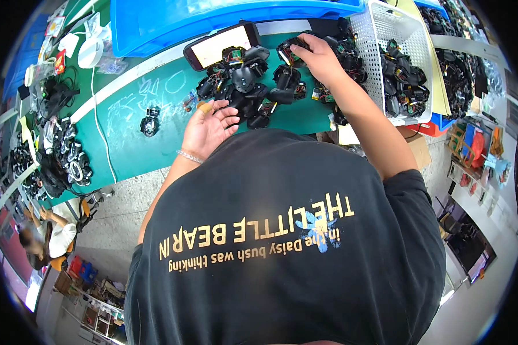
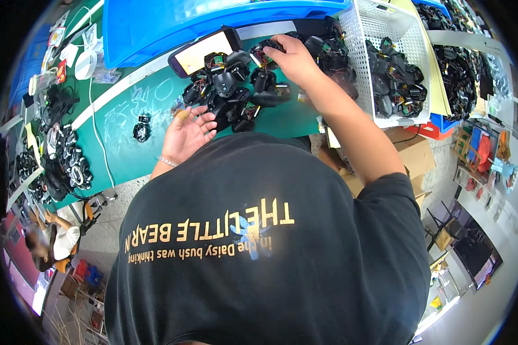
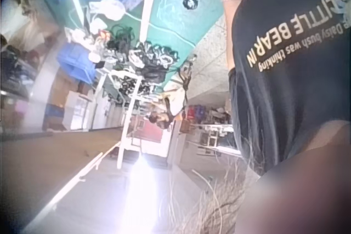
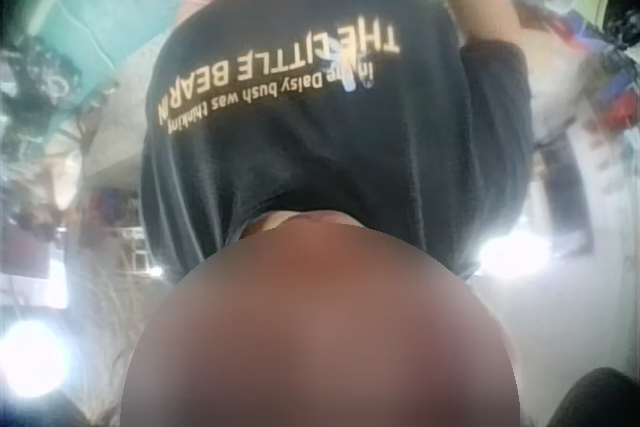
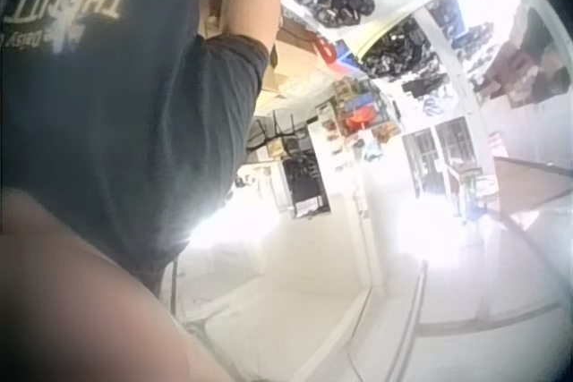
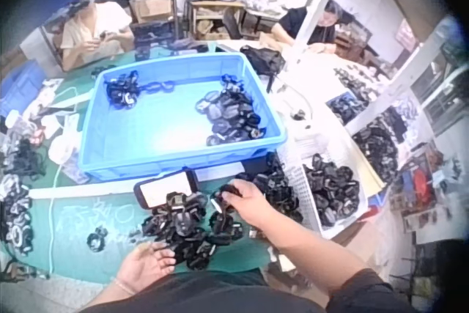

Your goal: The person assembles small electronic devices, likely game controllers, by hand at a workbench. They pick up disassembled parts, connect internal wires, and snap the plastic casings together, placing the finished units into a blue bin.

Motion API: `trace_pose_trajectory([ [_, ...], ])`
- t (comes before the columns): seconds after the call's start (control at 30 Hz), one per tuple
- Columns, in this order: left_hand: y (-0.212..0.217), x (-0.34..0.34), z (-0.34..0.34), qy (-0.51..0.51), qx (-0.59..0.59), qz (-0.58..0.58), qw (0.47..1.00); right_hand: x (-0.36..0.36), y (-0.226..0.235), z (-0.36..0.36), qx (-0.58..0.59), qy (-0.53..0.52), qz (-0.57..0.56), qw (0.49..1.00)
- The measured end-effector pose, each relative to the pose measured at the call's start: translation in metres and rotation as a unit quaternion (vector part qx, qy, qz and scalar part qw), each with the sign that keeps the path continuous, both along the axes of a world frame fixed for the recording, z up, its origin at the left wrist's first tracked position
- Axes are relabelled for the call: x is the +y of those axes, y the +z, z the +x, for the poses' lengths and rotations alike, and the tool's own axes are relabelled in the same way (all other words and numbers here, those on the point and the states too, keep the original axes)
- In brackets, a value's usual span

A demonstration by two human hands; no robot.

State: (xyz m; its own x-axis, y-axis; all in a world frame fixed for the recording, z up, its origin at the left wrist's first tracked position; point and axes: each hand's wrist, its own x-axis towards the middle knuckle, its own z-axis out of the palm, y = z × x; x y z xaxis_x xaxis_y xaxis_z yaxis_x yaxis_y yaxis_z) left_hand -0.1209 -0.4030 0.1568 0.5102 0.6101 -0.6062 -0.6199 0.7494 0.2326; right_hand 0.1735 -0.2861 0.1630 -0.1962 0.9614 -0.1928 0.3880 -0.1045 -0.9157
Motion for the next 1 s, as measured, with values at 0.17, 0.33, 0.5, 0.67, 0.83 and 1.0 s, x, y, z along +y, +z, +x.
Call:
trace_pose_trajectory([
  [0.17,0.041,0.021,0.036,-0.042,0.25,0.265,0.93,-0.032,0.061,-0.025,0.145,-0.008,0.023,0.989],
  [0.33,0.092,0.057,0.067,-0.021,0.306,0.436,0.846,-0.052,0.1,-0.049,0.184,-0.022,0.07,0.98],
  [0.5,0.091,0.057,0.067,0.004,0.31,0.469,0.827,-0.058,0.107,-0.058,0.213,-0.029,0.084,0.973],
  [0.67,0.091,0.051,0.066,0.013,0.317,0.482,0.817,-0.06,0.099,-0.054,0.245,-0.073,0.042,0.966],
  [0.83,0.07,0.038,0.054,0.014,0.321,0.346,0.882,-0.044,0.027,0.005,0.402,-0.398,-0.078,0.821],
  [1.0,0.031,0.015,0.032,-0.103,0.326,0.189,0.921,-0.077,-0.041,0.038,0.18,-0.371,-0.216,0.885],
])
